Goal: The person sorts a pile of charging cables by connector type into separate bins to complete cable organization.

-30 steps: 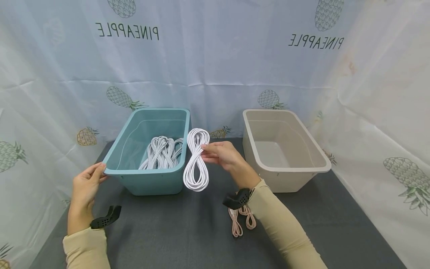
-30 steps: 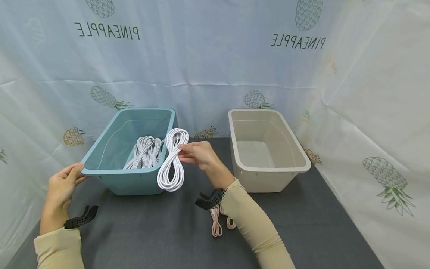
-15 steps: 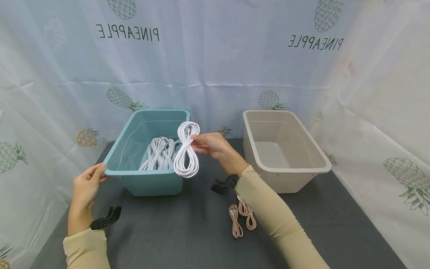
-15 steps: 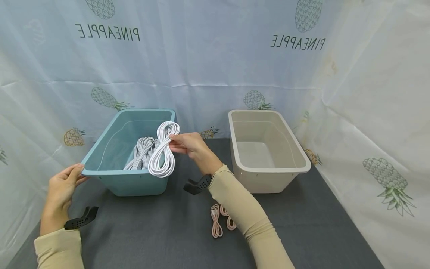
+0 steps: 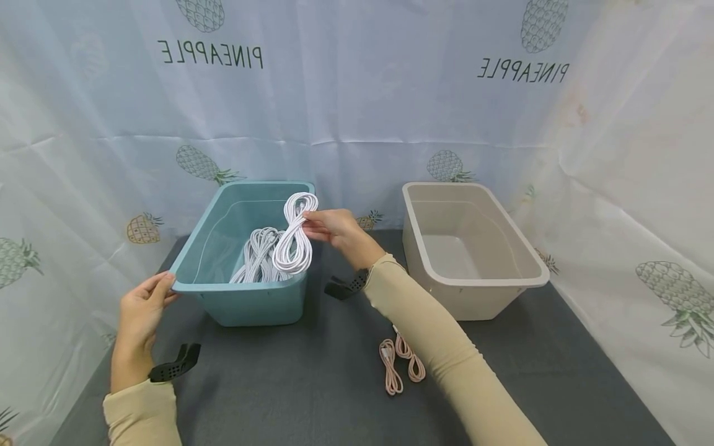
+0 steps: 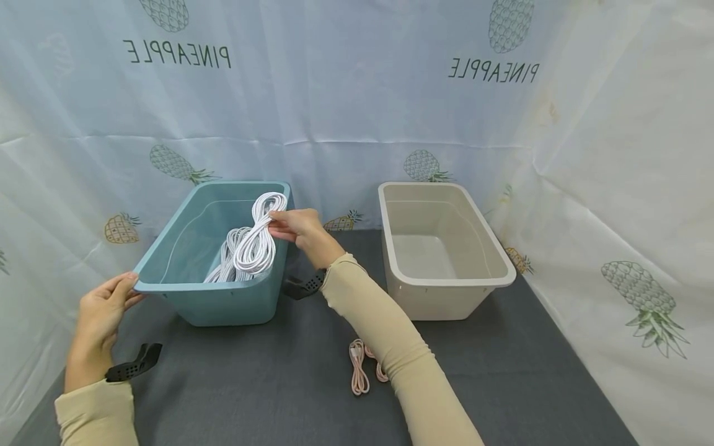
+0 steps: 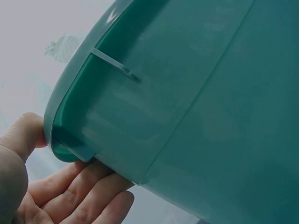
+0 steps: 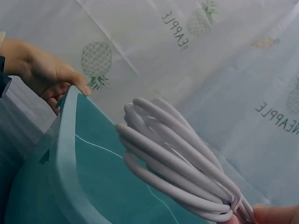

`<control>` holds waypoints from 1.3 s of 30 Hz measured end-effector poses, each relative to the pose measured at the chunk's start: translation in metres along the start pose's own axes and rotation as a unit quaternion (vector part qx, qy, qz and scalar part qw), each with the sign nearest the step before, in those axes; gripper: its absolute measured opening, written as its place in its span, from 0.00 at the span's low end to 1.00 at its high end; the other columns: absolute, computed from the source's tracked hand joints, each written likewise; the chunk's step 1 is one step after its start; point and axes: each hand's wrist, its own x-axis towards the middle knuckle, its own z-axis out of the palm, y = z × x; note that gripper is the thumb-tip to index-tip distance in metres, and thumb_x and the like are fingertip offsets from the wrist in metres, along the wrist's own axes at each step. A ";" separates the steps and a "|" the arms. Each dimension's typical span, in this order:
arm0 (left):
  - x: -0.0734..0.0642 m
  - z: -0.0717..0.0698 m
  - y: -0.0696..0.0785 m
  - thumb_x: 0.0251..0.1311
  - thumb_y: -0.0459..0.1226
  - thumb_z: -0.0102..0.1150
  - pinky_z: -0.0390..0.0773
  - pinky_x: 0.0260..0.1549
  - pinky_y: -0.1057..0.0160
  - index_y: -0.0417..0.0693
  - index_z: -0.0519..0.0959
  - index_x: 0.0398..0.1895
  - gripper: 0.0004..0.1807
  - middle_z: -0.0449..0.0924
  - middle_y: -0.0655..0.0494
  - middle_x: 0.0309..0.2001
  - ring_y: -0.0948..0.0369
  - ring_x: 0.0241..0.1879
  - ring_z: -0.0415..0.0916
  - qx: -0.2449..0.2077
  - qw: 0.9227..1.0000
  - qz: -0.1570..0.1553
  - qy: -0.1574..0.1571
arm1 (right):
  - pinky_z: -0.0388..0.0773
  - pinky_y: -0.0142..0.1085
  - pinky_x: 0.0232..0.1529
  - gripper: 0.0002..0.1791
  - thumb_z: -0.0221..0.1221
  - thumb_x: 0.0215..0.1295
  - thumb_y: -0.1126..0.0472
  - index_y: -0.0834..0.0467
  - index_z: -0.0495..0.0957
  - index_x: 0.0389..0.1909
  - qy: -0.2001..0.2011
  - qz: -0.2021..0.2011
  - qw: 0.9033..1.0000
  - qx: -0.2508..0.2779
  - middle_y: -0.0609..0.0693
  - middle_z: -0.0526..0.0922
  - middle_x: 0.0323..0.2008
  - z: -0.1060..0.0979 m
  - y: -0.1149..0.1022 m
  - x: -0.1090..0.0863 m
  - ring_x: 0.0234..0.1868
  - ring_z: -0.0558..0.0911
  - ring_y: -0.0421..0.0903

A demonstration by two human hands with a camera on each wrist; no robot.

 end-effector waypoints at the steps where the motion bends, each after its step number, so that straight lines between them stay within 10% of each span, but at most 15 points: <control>1: 0.000 0.000 0.000 0.68 0.47 0.53 0.74 0.29 0.87 0.31 0.66 0.66 0.32 0.77 0.85 0.25 0.84 0.26 0.77 -0.001 1.000 0.001 0.000 | 0.84 0.28 0.25 0.19 0.62 0.62 0.69 0.69 0.77 0.54 0.001 0.000 1.000 -0.001 0.50 0.81 0.16 0.001 0.000 0.002 0.15 0.82 0.39; 11: -0.001 0.003 0.001 0.66 0.44 0.57 0.77 0.29 0.85 0.63 0.79 0.38 0.02 0.81 0.80 0.25 0.81 0.26 0.80 -0.065 0.997 0.027 -0.015 | 0.82 0.26 0.23 0.19 0.62 0.62 0.69 0.69 0.77 0.54 0.025 -0.002 1.000 0.006 0.50 0.81 0.17 0.006 -0.005 0.019 0.15 0.81 0.39; 21: -0.001 0.003 -0.002 0.66 0.44 0.56 0.77 0.29 0.85 0.61 0.79 0.41 0.04 0.80 0.81 0.26 0.82 0.27 0.79 -0.047 0.999 0.018 -0.010 | 0.82 0.35 0.53 0.30 0.58 0.67 0.65 0.65 0.63 0.68 -0.012 0.009 1.000 -0.020 0.64 0.78 0.58 0.000 -0.004 0.028 0.58 0.81 0.55; 30: 0.002 0.002 -0.001 0.67 0.45 0.55 0.76 0.28 0.86 0.38 0.73 0.60 0.25 0.78 0.83 0.26 0.82 0.26 0.78 -0.032 0.999 0.005 0.006 | 0.85 0.33 0.47 0.25 0.59 0.66 0.64 0.65 0.70 0.63 -0.023 0.002 0.999 -0.031 0.63 0.81 0.55 -0.005 0.002 0.017 0.46 0.88 0.50; 34: 0.001 0.002 -0.002 0.66 0.45 0.57 0.76 0.28 0.85 0.46 0.77 0.54 0.18 0.78 0.82 0.27 0.81 0.26 0.79 -0.056 0.998 -0.002 0.006 | 0.86 0.32 0.40 0.22 0.59 0.66 0.64 0.64 0.73 0.60 -0.034 0.005 0.999 -0.026 0.63 0.81 0.55 -0.007 0.002 0.007 0.30 0.86 0.44; 39: -0.002 0.002 0.000 0.65 0.46 0.57 0.74 0.29 0.86 0.46 0.75 0.59 0.22 0.78 0.82 0.27 0.81 0.25 0.80 -0.055 0.998 -0.018 0.006 | 0.85 0.35 0.47 0.18 0.59 0.66 0.66 0.64 0.76 0.57 -0.064 -0.018 0.997 -0.027 0.61 0.84 0.49 -0.015 0.002 -0.012 0.32 0.85 0.42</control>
